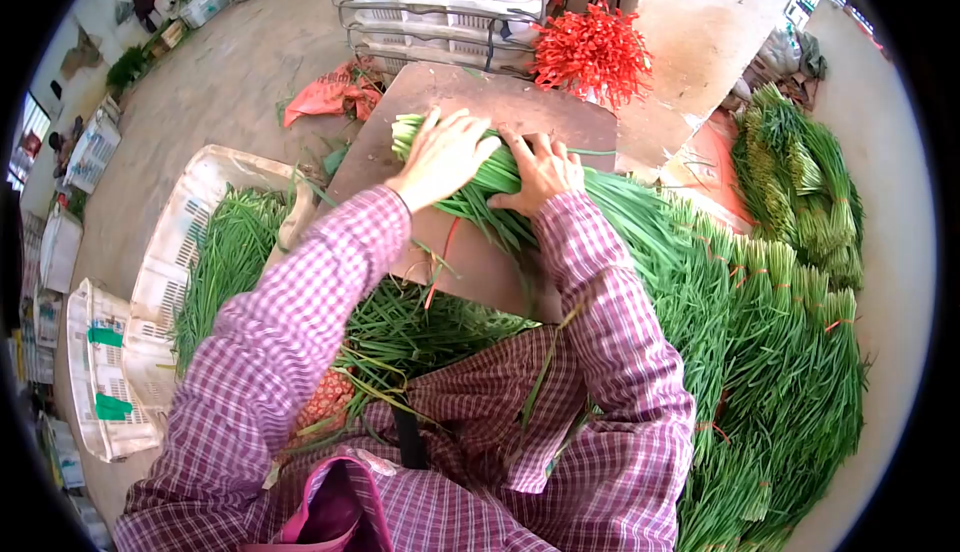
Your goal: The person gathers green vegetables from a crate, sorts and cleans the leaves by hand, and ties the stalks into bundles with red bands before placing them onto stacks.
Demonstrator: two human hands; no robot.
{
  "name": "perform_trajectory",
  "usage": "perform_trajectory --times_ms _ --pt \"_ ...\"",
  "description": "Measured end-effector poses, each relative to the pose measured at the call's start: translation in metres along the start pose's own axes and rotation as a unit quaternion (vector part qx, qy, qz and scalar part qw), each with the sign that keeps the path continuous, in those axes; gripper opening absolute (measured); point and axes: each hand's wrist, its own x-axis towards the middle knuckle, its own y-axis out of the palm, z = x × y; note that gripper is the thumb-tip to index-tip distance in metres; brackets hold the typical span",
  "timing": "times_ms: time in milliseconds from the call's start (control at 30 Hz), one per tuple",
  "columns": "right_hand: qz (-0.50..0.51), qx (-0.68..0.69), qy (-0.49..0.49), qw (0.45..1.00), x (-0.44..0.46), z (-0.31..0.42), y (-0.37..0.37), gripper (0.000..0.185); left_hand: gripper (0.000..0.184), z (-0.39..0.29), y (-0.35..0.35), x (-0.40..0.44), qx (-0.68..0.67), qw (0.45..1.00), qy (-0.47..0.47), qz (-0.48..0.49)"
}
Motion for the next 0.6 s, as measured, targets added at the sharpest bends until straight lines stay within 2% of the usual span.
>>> perform_trajectory --times_ms 100,233,300,367,433,467,567,600 --pt "-0.027 0.004 -0.021 0.999 -0.011 -0.020 0.011 0.103 0.034 -0.004 0.008 -0.006 -0.001 0.999 -0.033 0.022" --pt "-0.087 0.024 -0.069 0.994 -0.019 -0.035 0.025 0.105 0.023 -0.006 0.014 -0.010 0.041 0.997 -0.003 -0.058" --pt "-0.116 0.042 -0.095 0.988 -0.021 -0.038 0.024 0.106 0.022 -0.005 0.013 -0.011 0.034 0.998 -0.001 -0.047" --pt "-0.108 0.047 -0.078 0.990 -0.019 -0.029 0.014 0.108 0.022 -0.004 0.014 -0.009 0.034 0.999 -0.001 -0.036" --pt "-0.105 0.038 -0.088 0.990 -0.017 -0.014 0.011 0.112 0.023 -0.005 0.014 -0.008 0.039 0.997 0.019 -0.068" --pt "-0.056 0.010 -0.070 0.996 -0.015 -0.006 0.012 0.114 0.030 -0.004 0.010 -0.008 0.027 0.999 -0.016 0.016" --pt "-0.058 0.045 -0.071 0.995 -0.011 -0.008 0.025 0.115 0.039 0.010 0.006 -0.011 0.011 0.999 0.034 -0.033" --pt "-0.051 0.043 -0.069 0.995 -0.012 -0.009 0.025 0.115 0.048 0.008 -0.008 -0.011 -0.005 1.000 0.005 0.006"
